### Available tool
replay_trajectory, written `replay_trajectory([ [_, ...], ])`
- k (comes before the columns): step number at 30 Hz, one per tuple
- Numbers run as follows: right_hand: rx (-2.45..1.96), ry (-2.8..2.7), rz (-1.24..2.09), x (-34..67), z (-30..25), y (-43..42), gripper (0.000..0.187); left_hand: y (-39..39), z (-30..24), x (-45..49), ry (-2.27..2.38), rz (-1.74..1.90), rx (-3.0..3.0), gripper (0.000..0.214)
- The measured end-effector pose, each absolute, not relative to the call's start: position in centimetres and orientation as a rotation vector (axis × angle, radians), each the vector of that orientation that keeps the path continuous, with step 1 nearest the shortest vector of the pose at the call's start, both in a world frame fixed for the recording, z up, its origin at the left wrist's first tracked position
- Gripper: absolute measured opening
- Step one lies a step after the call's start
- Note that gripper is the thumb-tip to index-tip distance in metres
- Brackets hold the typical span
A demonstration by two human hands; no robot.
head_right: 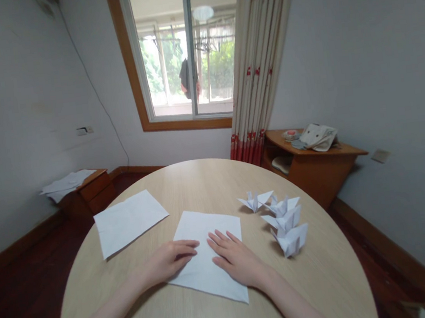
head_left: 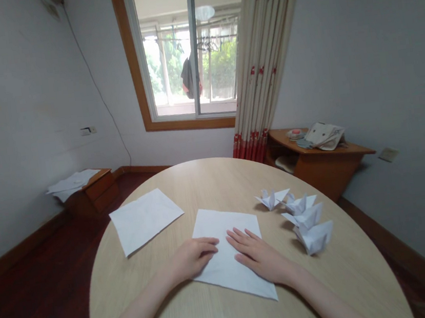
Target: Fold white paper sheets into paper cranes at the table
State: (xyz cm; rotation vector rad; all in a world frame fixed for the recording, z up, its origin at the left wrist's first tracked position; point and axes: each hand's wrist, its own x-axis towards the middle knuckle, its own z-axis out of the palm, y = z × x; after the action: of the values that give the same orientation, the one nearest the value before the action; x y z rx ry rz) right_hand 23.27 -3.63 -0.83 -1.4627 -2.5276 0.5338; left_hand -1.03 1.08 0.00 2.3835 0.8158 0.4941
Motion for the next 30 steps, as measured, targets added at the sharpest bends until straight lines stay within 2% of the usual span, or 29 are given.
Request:
replay_trajectory([
  [8, -1.449, -2.486, 0.565, 23.4, -1.1, -3.5, 0.046, 0.3, 0.5, -0.9, 0.784, 0.489, 2.293, 0.015],
  [12, -1.443, -2.49, 0.531, 23.3, -0.8, -3.6, 0.043, 0.2, 0.6, -1.0, 0.689, 0.435, 2.297, 0.043],
  [15, -1.377, -2.457, 0.518, 23.1, -0.8, -3.7, 0.041, 0.2, 0.5, -1.0, 0.667, 0.437, 2.312, 0.05],
  [24, -1.201, -2.345, 0.645, 23.1, -1.2, -4.3, 0.047, 0.5, 0.5, -1.0, 0.647, 0.479, 2.313, 0.036],
  [30, -1.261, -2.316, 0.887, 23.1, 0.8, -4.8, 0.032, 0.6, 0.2, -1.1, 0.639, 0.47, 2.275, 0.031],
])
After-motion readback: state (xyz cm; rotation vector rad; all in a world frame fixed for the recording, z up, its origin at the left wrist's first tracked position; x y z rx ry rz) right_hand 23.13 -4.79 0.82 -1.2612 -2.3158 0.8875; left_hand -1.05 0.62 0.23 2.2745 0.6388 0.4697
